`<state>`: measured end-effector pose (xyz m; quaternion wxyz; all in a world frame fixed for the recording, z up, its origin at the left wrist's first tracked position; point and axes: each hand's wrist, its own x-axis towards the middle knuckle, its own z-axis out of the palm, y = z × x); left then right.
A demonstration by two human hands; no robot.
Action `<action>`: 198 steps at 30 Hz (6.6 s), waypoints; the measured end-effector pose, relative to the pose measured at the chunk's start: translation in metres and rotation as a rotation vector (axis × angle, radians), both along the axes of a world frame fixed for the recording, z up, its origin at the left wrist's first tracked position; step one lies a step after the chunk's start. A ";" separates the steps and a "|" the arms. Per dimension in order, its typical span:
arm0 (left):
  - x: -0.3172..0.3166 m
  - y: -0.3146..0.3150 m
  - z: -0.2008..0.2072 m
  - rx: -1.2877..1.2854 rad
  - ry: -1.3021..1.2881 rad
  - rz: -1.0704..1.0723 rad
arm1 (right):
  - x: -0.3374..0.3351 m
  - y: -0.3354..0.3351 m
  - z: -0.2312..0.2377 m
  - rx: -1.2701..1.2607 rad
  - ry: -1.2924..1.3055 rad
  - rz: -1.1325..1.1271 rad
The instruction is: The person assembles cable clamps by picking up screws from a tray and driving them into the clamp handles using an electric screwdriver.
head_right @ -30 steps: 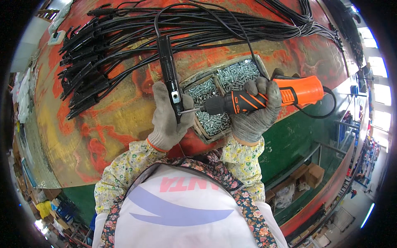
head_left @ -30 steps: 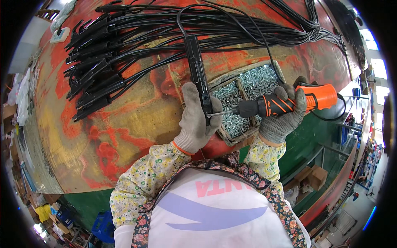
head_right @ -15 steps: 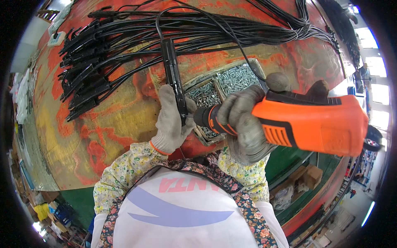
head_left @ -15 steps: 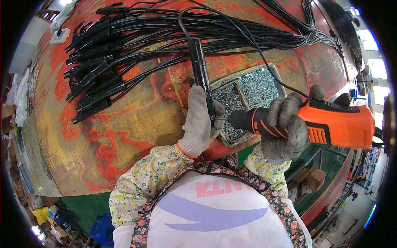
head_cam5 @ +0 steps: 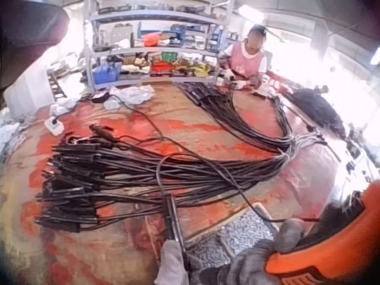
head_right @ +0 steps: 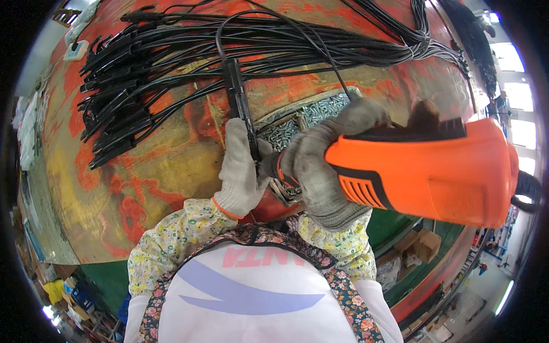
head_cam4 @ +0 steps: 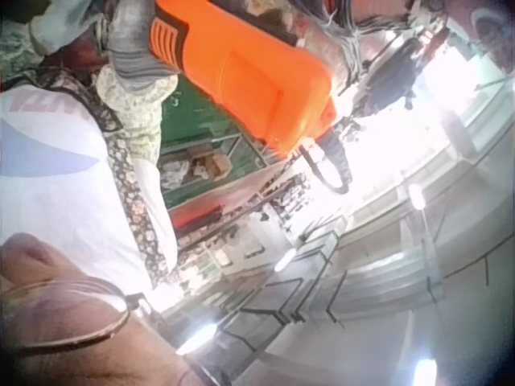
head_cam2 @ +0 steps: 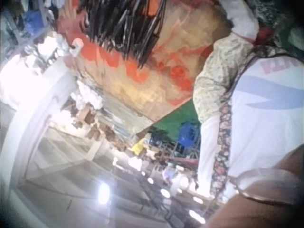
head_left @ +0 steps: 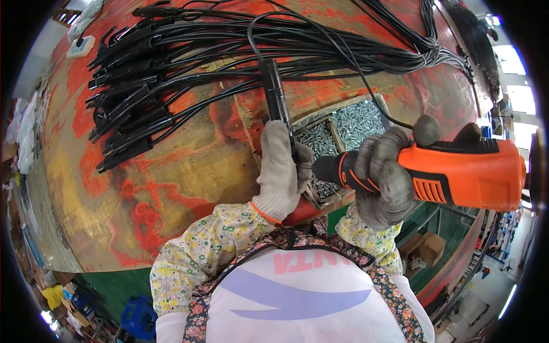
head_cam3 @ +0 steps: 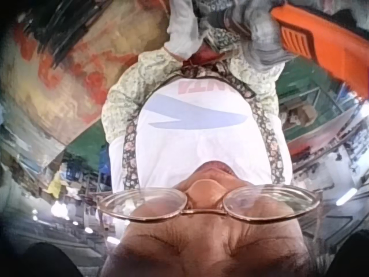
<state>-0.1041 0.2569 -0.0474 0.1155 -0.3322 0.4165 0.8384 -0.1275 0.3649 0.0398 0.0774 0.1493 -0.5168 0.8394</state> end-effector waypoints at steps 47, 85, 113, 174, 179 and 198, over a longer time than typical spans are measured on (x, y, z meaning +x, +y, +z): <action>-0.006 -0.003 0.004 -0.022 0.078 -0.194 | -0.082 0.095 -0.046 0.022 0.199 -0.706; 0.001 -0.012 -0.002 0.106 0.150 -0.161 | -0.050 0.039 -0.051 -0.498 -0.263 -0.202; -0.003 -0.011 -0.008 0.108 0.104 -0.129 | -0.031 -0.010 0.001 0.071 0.213 0.003; 0.014 -0.052 -0.026 -1.402 0.846 -1.187 | 0.012 0.200 -0.124 0.930 -0.438 -0.619; -0.009 -0.029 -0.017 -1.014 0.143 -1.320 | 0.000 0.199 -0.110 0.728 -0.593 -0.552; -0.009 -0.006 0.029 -0.843 -0.384 -1.207 | -0.020 0.227 -0.124 0.937 -0.656 0.059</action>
